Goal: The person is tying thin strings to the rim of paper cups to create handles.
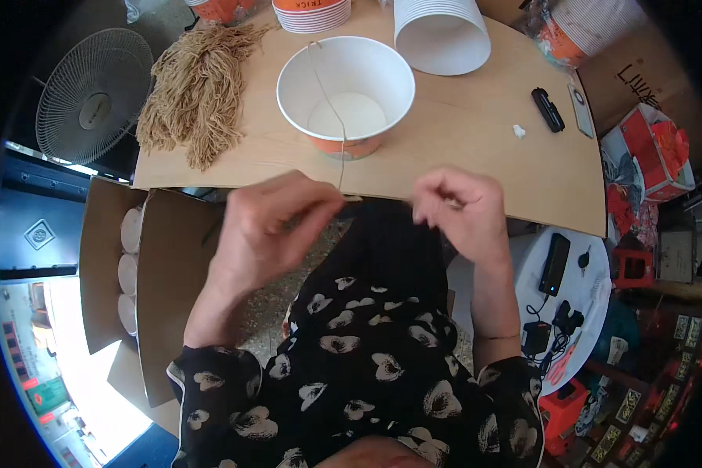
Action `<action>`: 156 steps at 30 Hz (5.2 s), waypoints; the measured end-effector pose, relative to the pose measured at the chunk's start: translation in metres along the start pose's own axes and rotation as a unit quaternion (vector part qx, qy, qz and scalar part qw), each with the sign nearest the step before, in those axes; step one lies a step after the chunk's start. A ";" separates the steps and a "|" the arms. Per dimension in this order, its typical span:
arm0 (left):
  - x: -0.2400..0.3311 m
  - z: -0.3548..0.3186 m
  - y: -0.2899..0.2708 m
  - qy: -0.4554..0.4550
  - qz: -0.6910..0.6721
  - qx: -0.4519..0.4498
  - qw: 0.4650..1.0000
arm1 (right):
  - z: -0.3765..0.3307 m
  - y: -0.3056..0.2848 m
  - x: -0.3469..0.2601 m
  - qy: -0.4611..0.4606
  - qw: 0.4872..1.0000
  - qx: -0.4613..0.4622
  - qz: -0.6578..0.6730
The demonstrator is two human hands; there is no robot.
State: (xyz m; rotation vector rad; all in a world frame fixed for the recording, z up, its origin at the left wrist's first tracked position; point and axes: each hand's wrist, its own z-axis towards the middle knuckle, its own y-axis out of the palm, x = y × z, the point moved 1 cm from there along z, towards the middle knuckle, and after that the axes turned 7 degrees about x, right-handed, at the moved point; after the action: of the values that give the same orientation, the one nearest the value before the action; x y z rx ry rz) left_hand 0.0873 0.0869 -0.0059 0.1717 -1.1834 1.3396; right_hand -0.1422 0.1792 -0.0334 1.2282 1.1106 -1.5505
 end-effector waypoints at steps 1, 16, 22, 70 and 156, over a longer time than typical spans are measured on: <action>-0.002 0.001 -0.006 0.001 0.018 0.021 1.000 | 0.010 -0.001 -0.001 -0.097 0.984 0.075 -0.128; -0.043 -0.015 0.036 0.075 0.126 0.244 0.959 | 0.066 0.040 0.008 -0.395 0.810 0.091 -0.424; -0.064 -0.002 0.053 -0.012 0.007 0.274 0.962 | 0.066 0.043 0.002 -0.284 0.874 0.050 -0.392; -0.091 0.025 0.073 0.111 0.010 0.235 0.966 | 0.072 0.021 0.005 -0.245 0.887 0.008 -0.391; -0.039 0.149 0.052 -0.062 -0.349 -0.294 0.888 | 0.099 -0.037 -0.010 -0.078 0.996 -0.007 0.029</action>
State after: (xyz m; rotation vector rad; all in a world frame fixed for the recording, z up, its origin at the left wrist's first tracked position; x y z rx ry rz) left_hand -0.0295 -0.0257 0.0074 0.2179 -1.4034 0.3149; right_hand -0.1991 0.0936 -0.0060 1.1009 0.9738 -1.5638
